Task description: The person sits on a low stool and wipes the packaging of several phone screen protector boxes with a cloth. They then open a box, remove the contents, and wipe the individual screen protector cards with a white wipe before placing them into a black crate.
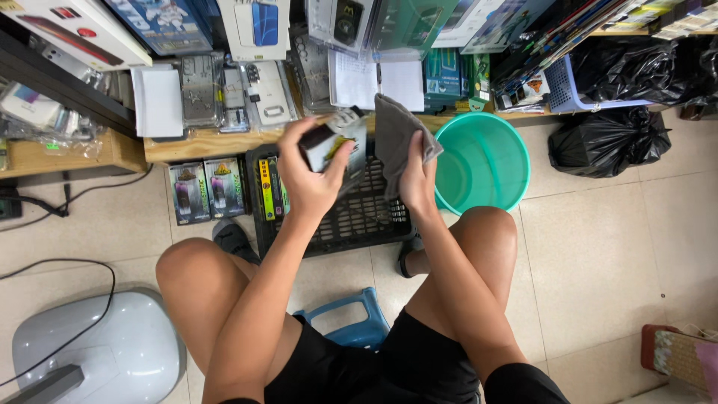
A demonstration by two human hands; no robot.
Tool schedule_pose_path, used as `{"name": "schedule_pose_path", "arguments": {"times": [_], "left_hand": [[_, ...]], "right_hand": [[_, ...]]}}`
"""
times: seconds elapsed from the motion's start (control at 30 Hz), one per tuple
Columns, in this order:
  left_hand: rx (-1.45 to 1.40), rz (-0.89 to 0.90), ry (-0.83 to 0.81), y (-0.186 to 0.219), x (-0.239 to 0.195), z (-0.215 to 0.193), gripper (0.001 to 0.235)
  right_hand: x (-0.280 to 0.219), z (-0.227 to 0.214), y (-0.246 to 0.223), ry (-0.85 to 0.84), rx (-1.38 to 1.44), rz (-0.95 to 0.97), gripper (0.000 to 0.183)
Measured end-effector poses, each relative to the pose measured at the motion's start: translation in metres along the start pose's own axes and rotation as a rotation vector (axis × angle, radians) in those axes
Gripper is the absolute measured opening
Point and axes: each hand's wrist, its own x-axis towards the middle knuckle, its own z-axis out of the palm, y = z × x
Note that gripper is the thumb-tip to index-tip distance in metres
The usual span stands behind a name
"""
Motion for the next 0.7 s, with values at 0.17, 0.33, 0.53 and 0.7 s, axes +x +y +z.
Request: {"name": "schedule_pose_path", "arguments": {"times": [0.17,0.33,0.53,0.7], "left_hand": [[-0.11,-0.282,0.242,-0.01,0.021,-0.014,0.052],[-0.145,-0.714,0.412,-0.019,0.012,-0.002,0.052],[-0.195,-0.765,0.674,-0.039,0.015,0.0,0.054],[-0.231,-0.778,0.797,-0.027,0.026,-0.005,0.075]], "right_hand": [[-0.036,0.038,-0.015,0.031,0.512,0.416,0.083],[-0.087,0.056,-0.02,-0.026,0.528,0.554,0.1],[-0.099,0.047,0.015,-0.576,-0.214,0.211,0.086],[-0.111,0.046,0.002,-0.674,0.022,-0.345,0.072]]}}
